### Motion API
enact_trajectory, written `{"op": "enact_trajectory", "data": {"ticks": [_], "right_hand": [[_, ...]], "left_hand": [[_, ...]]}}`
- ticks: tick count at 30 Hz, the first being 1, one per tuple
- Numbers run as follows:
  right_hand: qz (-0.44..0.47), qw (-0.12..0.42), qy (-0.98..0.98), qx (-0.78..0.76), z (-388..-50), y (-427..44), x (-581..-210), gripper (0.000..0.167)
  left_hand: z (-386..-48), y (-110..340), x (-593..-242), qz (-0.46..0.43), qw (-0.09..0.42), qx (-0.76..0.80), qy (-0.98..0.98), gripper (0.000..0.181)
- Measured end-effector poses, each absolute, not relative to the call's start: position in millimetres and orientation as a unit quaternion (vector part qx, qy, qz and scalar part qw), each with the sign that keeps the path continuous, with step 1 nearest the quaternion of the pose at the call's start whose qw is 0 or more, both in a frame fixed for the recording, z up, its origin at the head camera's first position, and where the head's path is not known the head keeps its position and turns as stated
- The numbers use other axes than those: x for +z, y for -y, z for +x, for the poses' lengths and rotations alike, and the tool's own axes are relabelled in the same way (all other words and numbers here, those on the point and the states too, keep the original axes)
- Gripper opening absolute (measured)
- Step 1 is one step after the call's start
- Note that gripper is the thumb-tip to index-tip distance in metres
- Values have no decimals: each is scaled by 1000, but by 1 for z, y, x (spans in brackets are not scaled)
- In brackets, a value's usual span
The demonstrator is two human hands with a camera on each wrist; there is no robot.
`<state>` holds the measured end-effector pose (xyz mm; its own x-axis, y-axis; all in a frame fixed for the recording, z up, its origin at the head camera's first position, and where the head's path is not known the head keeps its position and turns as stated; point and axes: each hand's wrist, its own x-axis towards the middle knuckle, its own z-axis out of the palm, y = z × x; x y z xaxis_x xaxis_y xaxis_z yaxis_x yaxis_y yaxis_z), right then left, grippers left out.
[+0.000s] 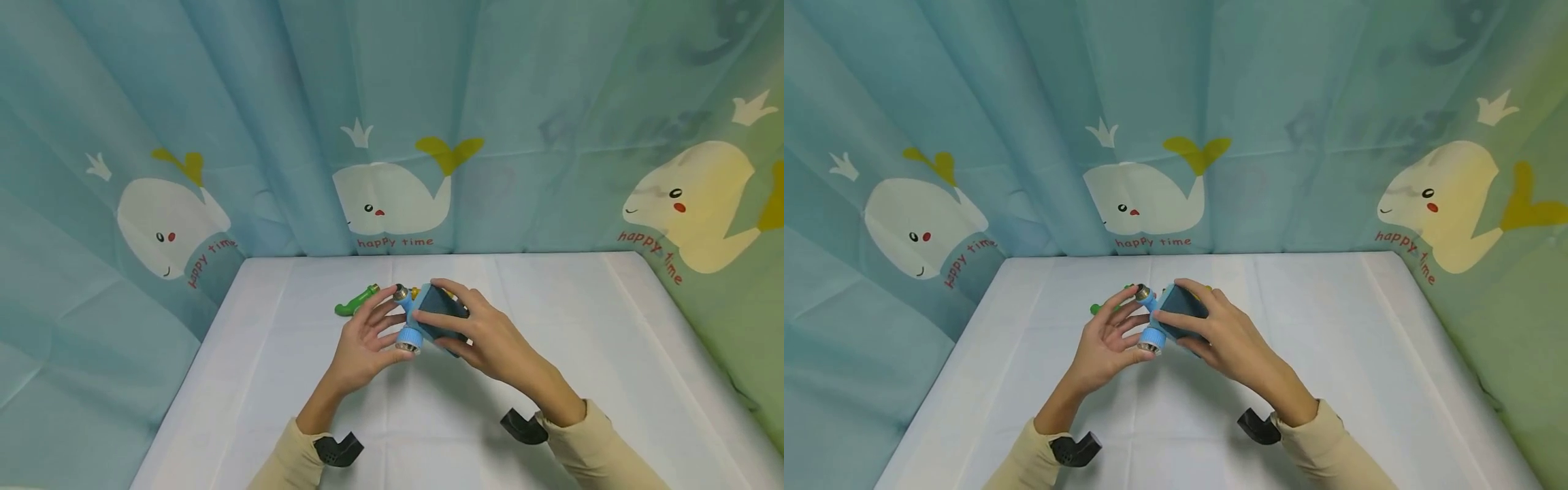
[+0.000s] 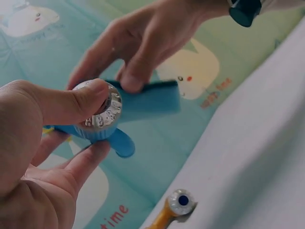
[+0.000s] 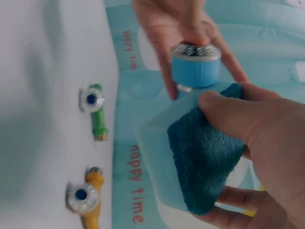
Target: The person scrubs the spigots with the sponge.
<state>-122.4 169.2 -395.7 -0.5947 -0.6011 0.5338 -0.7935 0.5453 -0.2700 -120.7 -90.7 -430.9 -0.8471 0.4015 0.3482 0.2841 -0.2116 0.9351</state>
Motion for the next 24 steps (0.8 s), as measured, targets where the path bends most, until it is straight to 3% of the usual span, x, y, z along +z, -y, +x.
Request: {"op": "enact_trajectory", "data": {"ticks": [24], "right_hand": [[378, 206, 874, 224, -128, -177, -392, 63]], "left_hand": [[-120, 87, -431, 276, 21, 694, -665, 96]]}}
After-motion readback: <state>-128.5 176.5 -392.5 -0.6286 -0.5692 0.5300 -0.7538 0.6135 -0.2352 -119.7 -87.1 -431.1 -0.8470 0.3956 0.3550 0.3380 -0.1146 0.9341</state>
